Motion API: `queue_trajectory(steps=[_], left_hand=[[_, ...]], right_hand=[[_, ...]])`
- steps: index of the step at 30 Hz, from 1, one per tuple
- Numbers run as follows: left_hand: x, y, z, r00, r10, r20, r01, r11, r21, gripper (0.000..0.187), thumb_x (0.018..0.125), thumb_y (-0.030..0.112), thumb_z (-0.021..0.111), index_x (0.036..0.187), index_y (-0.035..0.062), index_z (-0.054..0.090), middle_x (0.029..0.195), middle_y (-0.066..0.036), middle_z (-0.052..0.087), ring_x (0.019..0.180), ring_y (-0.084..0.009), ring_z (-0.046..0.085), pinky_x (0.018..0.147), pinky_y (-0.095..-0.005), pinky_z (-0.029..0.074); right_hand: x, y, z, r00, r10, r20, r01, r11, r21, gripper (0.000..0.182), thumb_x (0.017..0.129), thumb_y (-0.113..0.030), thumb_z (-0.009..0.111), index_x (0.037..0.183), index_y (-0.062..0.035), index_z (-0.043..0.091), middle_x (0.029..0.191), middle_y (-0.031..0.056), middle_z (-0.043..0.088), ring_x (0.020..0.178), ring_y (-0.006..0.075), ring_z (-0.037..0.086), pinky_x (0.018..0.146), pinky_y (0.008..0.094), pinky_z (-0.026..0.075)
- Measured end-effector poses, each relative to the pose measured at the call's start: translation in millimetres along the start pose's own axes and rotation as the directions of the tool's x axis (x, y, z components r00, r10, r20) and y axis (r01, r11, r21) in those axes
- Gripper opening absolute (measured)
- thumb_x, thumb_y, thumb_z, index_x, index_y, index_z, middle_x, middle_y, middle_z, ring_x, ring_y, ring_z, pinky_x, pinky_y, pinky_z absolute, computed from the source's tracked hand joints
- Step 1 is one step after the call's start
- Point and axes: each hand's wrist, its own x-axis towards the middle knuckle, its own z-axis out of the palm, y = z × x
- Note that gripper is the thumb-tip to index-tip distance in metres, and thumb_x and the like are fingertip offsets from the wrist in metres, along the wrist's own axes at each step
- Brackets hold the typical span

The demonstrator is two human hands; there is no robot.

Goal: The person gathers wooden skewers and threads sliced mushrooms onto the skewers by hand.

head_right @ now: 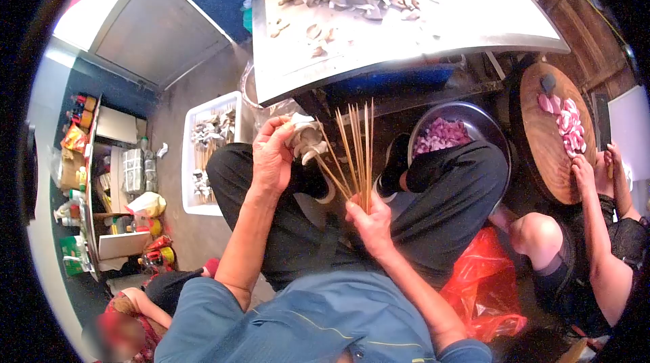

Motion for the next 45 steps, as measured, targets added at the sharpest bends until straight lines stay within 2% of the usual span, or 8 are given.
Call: queue_trajectory(steps=[3, 5, 12, 14, 18, 20, 32, 45], left_hand=[[-2, -2, -7, 0.999, -0.031, 0.010, 0.030, 0.999, 0.028, 0.012, 0.087, 0.005, 0.063, 0.098, 0.0027, 0.060, 0.093, -0.005, 0.064, 0.081, -0.0108, 0.061, 0.072, -0.0229, 0.049], [-3, -3, -8, 0.999, -0.050, 0.018, 0.049, 0.998, 0.048, 0.011, 0.086, 0.005, 0.064, 0.097, 0.0026, 0.061, 0.091, -0.004, 0.064, 0.080, -0.0099, 0.061, 0.071, -0.0215, 0.049], [-6, -10, -11, 0.997, -0.066, 0.032, 0.062, 0.990, 0.130, 0.011, 0.085, 0.005, 0.065, 0.096, 0.0029, 0.063, 0.087, -0.001, 0.063, 0.070, -0.0047, 0.056, 0.061, -0.0175, 0.043], [-7, -10, -10, 0.996, -0.084, 0.029, 0.080, 0.991, 0.112, 0.011, 0.085, 0.004, 0.065, 0.096, 0.0026, 0.063, 0.085, -0.001, 0.063, 0.068, -0.0044, 0.055, 0.059, -0.0170, 0.042], [-10, -8, -6, 0.995, -0.095, 0.018, 0.092, 0.988, 0.122, 0.011, 0.085, 0.004, 0.065, 0.096, 0.0023, 0.062, 0.084, 0.000, 0.063, 0.068, -0.0045, 0.055, 0.059, -0.0168, 0.042], [-10, -14, -12, 0.992, -0.126, 0.027, 0.120, 0.980, 0.156, 0.011, 0.085, 0.004, 0.065, 0.096, 0.0022, 0.062, 0.084, 0.000, 0.062, 0.069, -0.0049, 0.055, 0.060, -0.0172, 0.043], [-19, -26, -15, 0.986, -0.100, 0.132, 0.065, 0.966, 0.249, 0.011, 0.086, 0.007, 0.066, 0.095, 0.0040, 0.061, 0.083, 0.001, 0.062, 0.070, -0.0047, 0.055, 0.062, -0.0183, 0.044], [-18, -21, 0, 0.997, -0.077, 0.031, 0.073, 0.993, 0.093, 0.015, 0.087, 0.009, 0.066, 0.099, 0.0030, 0.062, 0.087, 0.000, 0.063, 0.070, -0.0044, 0.055, 0.063, -0.0179, 0.043]], right_hand=[[-3, 4, -2, 1.000, 0.005, 0.009, -0.004, 0.996, -0.093, 0.010, 0.087, -0.013, 0.063, 0.090, -0.0052, 0.057, 0.066, -0.0007, 0.058, 0.055, 0.0051, 0.049, 0.050, 0.0200, 0.038], [-3, 7, -3, 1.000, -0.014, -0.011, 0.013, 0.999, -0.047, 0.010, 0.086, -0.011, 0.064, 0.089, -0.0055, 0.057, 0.064, 0.0009, 0.057, 0.048, 0.0022, 0.040, 0.044, 0.0176, 0.029], [-5, 10, -7, 1.000, -0.008, -0.010, 0.007, 0.999, -0.051, 0.010, 0.086, -0.010, 0.065, 0.089, -0.0053, 0.057, 0.064, 0.0010, 0.057, 0.048, 0.0024, 0.040, 0.044, 0.0175, 0.028], [-7, 7, -7, 1.000, 0.022, -0.003, -0.023, 0.997, -0.075, 0.010, 0.086, -0.013, 0.063, 0.090, -0.0050, 0.059, 0.067, -0.0005, 0.058, 0.056, 0.0052, 0.050, 0.050, 0.0198, 0.038], [-7, 9, -6, 0.999, 0.044, -0.001, -0.044, 0.996, -0.084, 0.010, 0.086, -0.013, 0.063, 0.090, -0.0047, 0.059, 0.067, -0.0006, 0.058, 0.056, 0.0052, 0.050, 0.050, 0.0198, 0.038], [-8, 10, -4, 0.999, 0.016, -0.036, -0.017, 1.000, -0.022, 0.011, 0.084, -0.008, 0.066, 0.090, -0.0045, 0.057, 0.063, 0.0014, 0.057, 0.046, 0.0020, 0.039, 0.043, 0.0167, 0.028], [-9, 10, -6, 0.997, 0.072, -0.026, -0.071, 0.997, 0.021, 0.013, 0.085, -0.009, 0.065, 0.092, -0.0046, 0.055, 0.062, 0.0029, 0.057, 0.043, 0.0029, 0.039, 0.041, 0.0173, 0.027], [0, 0, 1, 0.999, 0.013, -0.048, -0.015, 0.999, -0.051, 0.008, 0.087, -0.011, 0.064, 0.088, -0.0053, 0.058, 0.066, -0.0029, 0.054, 0.050, 0.0034, 0.043, 0.046, 0.0185, 0.034]])
